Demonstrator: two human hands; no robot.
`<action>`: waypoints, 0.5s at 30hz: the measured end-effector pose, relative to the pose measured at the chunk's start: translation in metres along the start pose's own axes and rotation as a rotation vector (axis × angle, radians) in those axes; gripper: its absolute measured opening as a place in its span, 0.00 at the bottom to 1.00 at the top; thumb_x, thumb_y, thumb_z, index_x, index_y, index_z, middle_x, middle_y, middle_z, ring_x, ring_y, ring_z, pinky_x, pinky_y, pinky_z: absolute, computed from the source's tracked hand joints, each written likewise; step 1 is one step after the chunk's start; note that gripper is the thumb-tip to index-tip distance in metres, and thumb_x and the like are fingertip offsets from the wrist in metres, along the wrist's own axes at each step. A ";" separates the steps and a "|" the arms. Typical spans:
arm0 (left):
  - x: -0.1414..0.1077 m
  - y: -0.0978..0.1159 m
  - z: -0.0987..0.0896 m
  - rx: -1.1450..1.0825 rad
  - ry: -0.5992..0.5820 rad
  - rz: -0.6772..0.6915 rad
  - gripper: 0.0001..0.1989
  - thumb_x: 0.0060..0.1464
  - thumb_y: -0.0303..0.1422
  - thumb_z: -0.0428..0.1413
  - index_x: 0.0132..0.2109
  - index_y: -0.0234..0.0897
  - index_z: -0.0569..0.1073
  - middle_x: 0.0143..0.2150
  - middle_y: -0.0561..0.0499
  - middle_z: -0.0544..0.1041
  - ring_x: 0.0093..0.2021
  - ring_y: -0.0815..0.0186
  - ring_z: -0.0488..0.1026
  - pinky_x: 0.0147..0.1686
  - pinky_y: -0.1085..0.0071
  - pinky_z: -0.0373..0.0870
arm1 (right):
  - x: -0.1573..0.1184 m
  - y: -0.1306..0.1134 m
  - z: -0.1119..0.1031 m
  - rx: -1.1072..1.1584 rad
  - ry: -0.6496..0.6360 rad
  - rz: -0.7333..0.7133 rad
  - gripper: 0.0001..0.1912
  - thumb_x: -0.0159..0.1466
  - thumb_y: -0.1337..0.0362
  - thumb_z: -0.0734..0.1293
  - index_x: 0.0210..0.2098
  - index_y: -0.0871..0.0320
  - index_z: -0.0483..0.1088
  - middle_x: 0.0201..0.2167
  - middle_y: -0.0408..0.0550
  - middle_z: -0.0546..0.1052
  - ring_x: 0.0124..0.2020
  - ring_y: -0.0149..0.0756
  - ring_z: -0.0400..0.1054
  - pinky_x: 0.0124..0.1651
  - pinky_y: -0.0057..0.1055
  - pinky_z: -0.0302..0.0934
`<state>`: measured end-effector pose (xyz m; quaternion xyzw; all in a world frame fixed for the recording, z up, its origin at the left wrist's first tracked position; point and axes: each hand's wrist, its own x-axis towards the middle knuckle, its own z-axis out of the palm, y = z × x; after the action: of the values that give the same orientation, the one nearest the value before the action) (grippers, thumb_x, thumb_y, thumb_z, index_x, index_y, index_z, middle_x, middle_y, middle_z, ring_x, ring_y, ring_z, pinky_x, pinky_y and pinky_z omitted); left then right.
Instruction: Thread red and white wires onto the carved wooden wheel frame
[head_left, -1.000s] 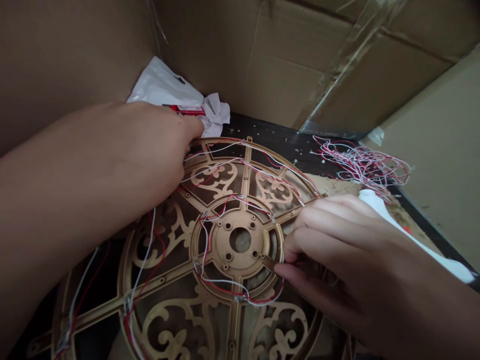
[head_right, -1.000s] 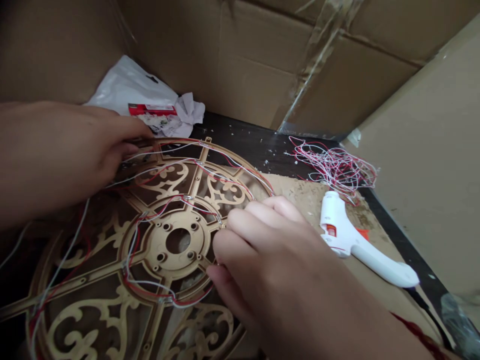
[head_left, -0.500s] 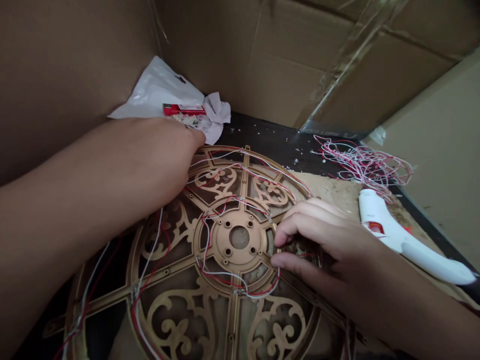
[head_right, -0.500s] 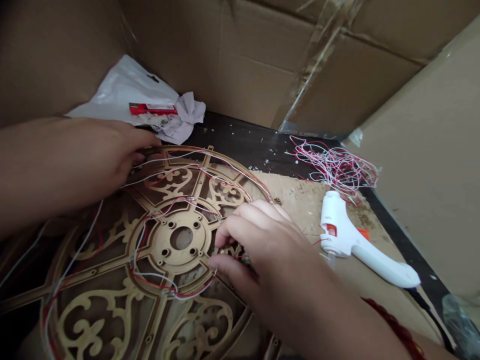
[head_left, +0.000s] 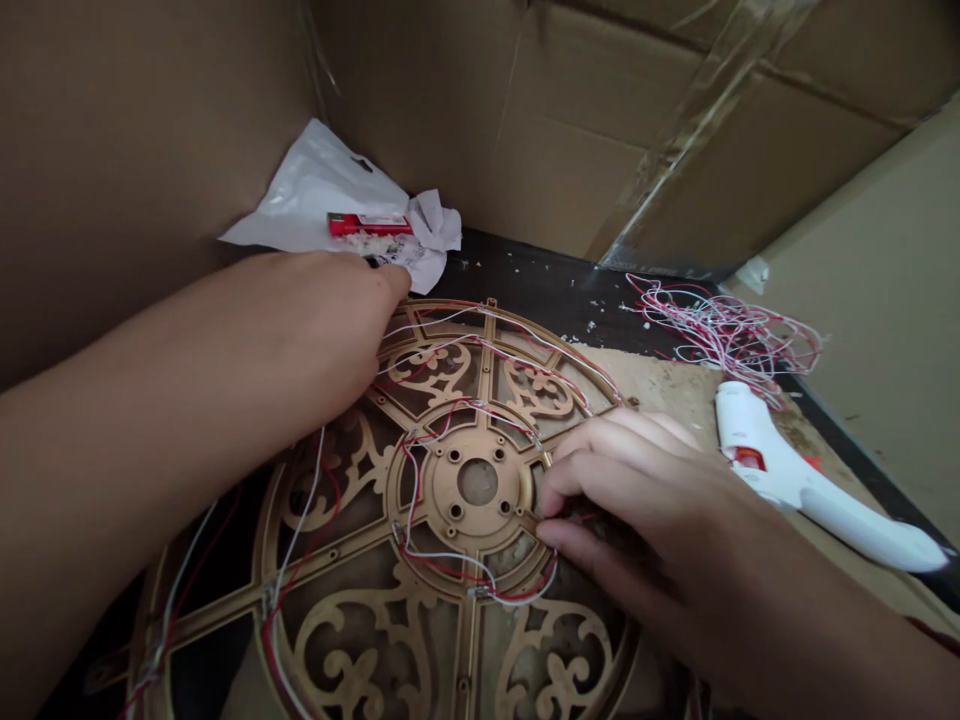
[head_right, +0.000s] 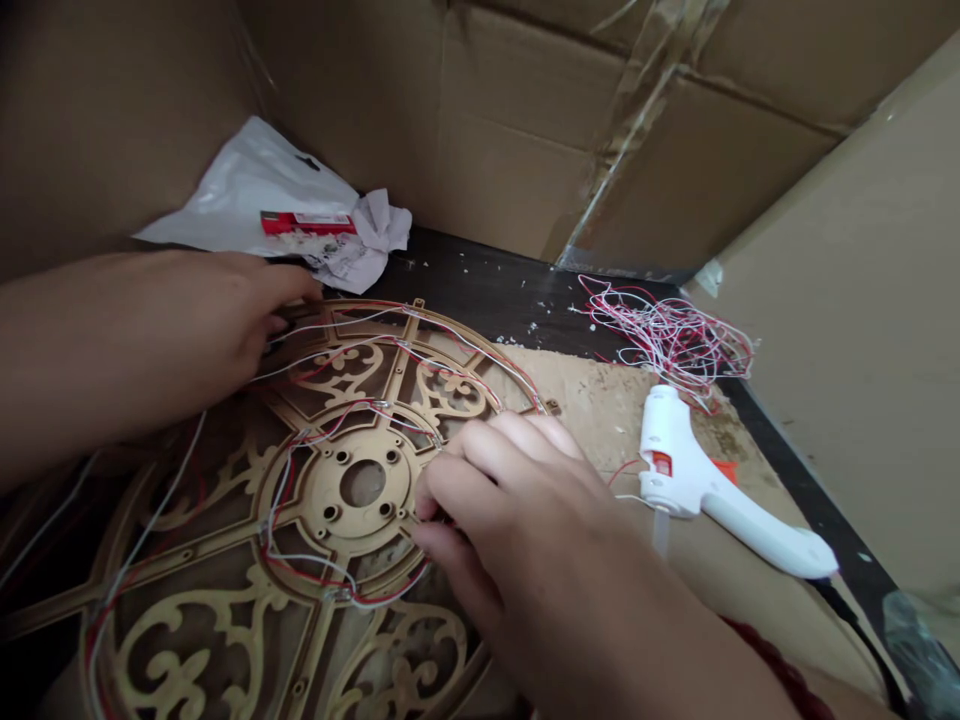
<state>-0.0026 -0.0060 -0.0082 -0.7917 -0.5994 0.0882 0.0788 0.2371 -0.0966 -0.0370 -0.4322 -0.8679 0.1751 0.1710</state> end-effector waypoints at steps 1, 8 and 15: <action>0.000 0.000 0.000 -0.002 -0.005 -0.001 0.16 0.56 0.26 0.45 0.48 0.39 0.72 0.36 0.49 0.74 0.31 0.61 0.71 0.36 0.61 0.71 | 0.000 0.000 0.000 0.003 0.009 0.010 0.06 0.70 0.69 0.65 0.36 0.53 0.69 0.35 0.38 0.73 0.38 0.37 0.63 0.43 0.37 0.54; 0.000 -0.001 0.000 0.001 -0.068 -0.021 0.16 0.55 0.25 0.47 0.48 0.39 0.73 0.35 0.50 0.74 0.31 0.63 0.71 0.35 0.64 0.70 | -0.003 0.006 0.002 0.105 0.026 0.070 0.06 0.69 0.70 0.67 0.39 0.51 0.68 0.37 0.39 0.73 0.41 0.36 0.64 0.42 0.35 0.57; -0.009 0.008 -0.003 0.029 0.168 0.066 0.13 0.55 0.31 0.48 0.43 0.42 0.76 0.38 0.48 0.70 0.40 0.53 0.71 0.42 0.55 0.68 | -0.001 0.006 0.004 0.193 0.007 0.082 0.08 0.72 0.71 0.64 0.40 0.50 0.69 0.38 0.35 0.73 0.44 0.32 0.64 0.48 0.33 0.56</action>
<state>0.0026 -0.0170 -0.0070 -0.8143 -0.5631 0.0325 0.1371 0.2404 -0.0945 -0.0433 -0.4493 -0.8281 0.2631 0.2077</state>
